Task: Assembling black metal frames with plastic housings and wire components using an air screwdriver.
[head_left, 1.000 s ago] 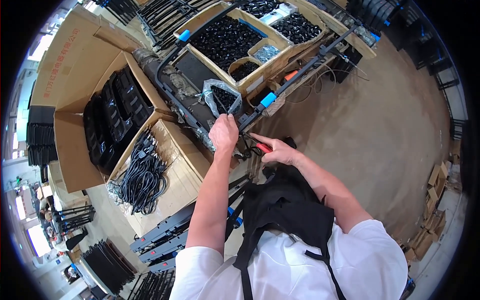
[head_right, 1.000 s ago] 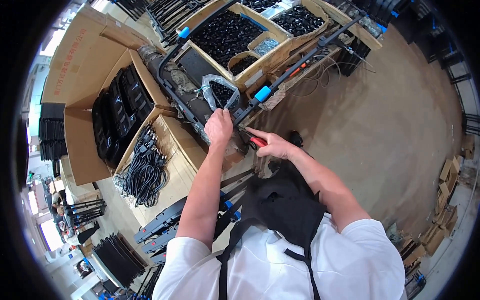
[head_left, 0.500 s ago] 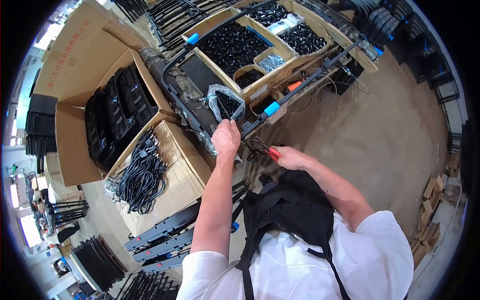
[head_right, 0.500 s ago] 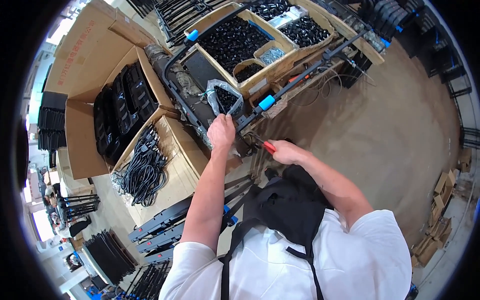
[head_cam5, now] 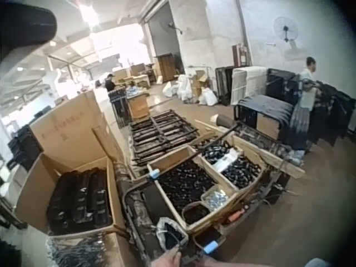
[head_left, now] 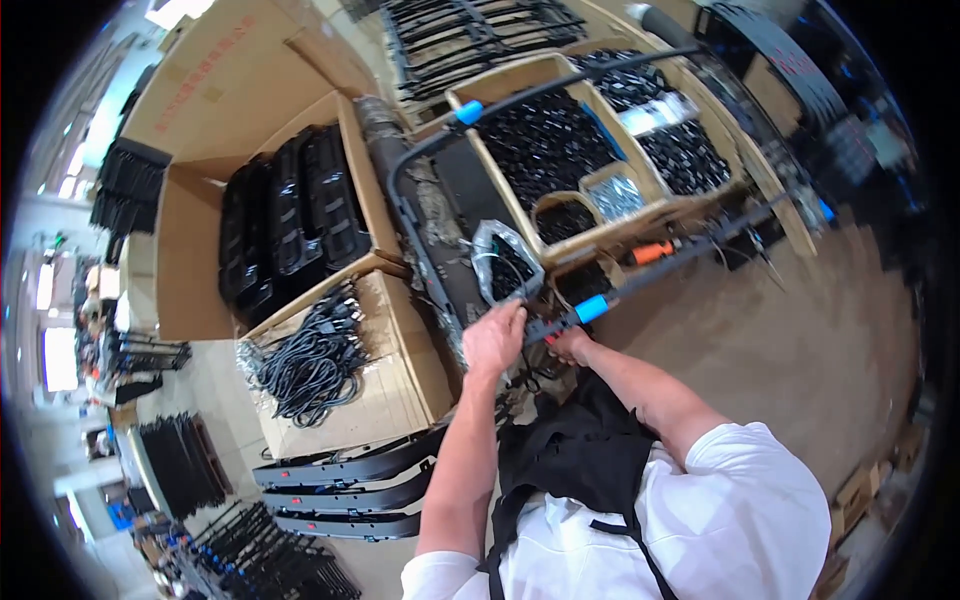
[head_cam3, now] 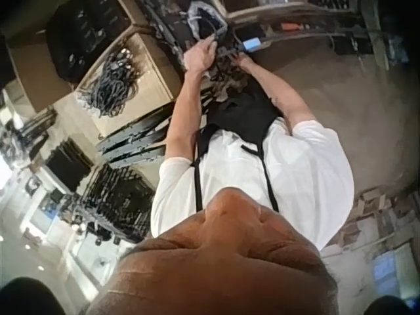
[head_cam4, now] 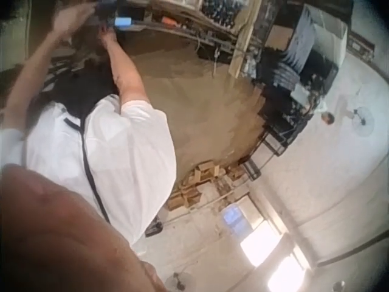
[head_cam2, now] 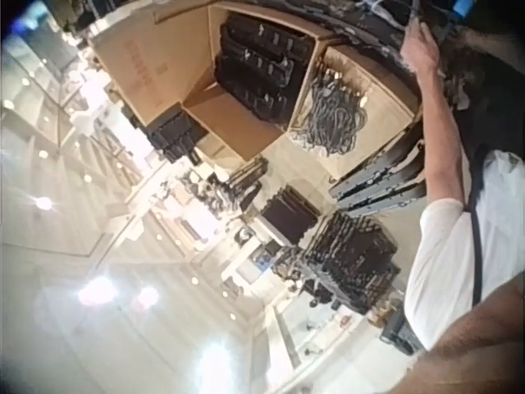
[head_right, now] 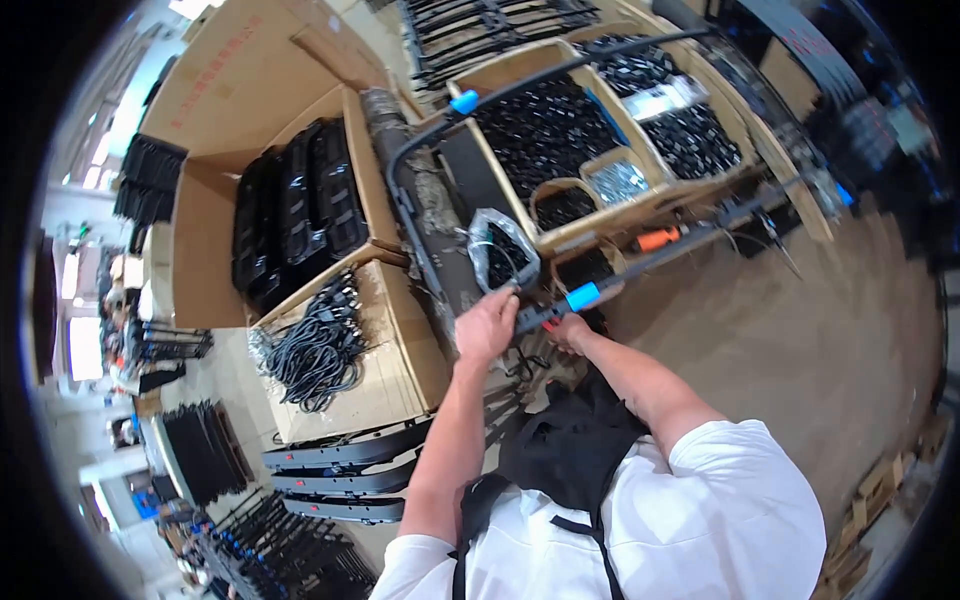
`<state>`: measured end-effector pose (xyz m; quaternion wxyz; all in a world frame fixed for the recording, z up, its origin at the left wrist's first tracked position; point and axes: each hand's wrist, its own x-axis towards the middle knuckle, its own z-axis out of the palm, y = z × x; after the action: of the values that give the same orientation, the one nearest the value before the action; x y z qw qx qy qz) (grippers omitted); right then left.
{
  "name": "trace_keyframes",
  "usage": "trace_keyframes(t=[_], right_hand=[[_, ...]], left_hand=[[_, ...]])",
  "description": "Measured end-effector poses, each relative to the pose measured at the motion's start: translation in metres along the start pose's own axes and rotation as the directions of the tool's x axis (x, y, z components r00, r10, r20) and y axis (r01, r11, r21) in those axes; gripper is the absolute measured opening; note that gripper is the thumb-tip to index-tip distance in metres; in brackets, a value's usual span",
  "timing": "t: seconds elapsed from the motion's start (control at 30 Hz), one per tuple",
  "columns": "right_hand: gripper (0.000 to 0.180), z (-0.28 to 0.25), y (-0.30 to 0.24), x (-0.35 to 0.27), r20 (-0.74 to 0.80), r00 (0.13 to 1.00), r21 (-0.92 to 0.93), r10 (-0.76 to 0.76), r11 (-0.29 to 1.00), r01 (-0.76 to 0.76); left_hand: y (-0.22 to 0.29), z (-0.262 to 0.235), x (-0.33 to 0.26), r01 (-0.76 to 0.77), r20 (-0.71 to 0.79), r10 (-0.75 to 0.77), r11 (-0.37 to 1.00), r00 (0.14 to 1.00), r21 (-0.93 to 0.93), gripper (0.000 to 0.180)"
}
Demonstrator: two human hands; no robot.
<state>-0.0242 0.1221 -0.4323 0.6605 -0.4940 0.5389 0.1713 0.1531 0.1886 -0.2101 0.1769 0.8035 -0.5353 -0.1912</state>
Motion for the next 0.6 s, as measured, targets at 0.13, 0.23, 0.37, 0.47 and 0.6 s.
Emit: trace_keyframes(t=[0.13, 0.23, 0.37, 0.47, 0.6], right_hand=[[0.018, -0.016, 0.065, 0.056, -0.019, 0.977, 0.533, -0.212, 0.825, 0.190], [0.016, -0.007, 0.003, 0.051, 0.142, 0.973, 0.463, -0.179, 0.881, 0.095], [0.014, -0.039, 0.012, 0.018, 0.296, 0.955, 0.327, -0.028, 0.942, -0.074], [0.013, -0.055, -0.012, -0.006, 0.358, 0.929, 0.211, 0.091, 0.961, -0.176], [0.023, -0.079, 0.016, -0.034, 0.253, 0.963, -0.068, -0.089, 0.992, 0.110]], left_hand=[[0.034, 0.006, 0.015, 0.035, 0.005, -0.035, 0.999, 0.999, -0.028, 0.034], [0.040, -0.006, 0.011, 0.152, -0.130, -0.179, 0.970, 0.975, -0.191, 0.028], [0.010, -0.044, 0.031, 0.073, -0.440, -0.244, 0.926, 0.864, -0.370, 0.020], [-0.034, -0.100, 0.065, 0.103, -0.684, -0.200, 0.978, 0.701, -0.180, 0.015], [-0.115, -0.166, 0.117, 0.366, -0.675, -0.276, 0.930, 0.684, -0.009, 0.022]])
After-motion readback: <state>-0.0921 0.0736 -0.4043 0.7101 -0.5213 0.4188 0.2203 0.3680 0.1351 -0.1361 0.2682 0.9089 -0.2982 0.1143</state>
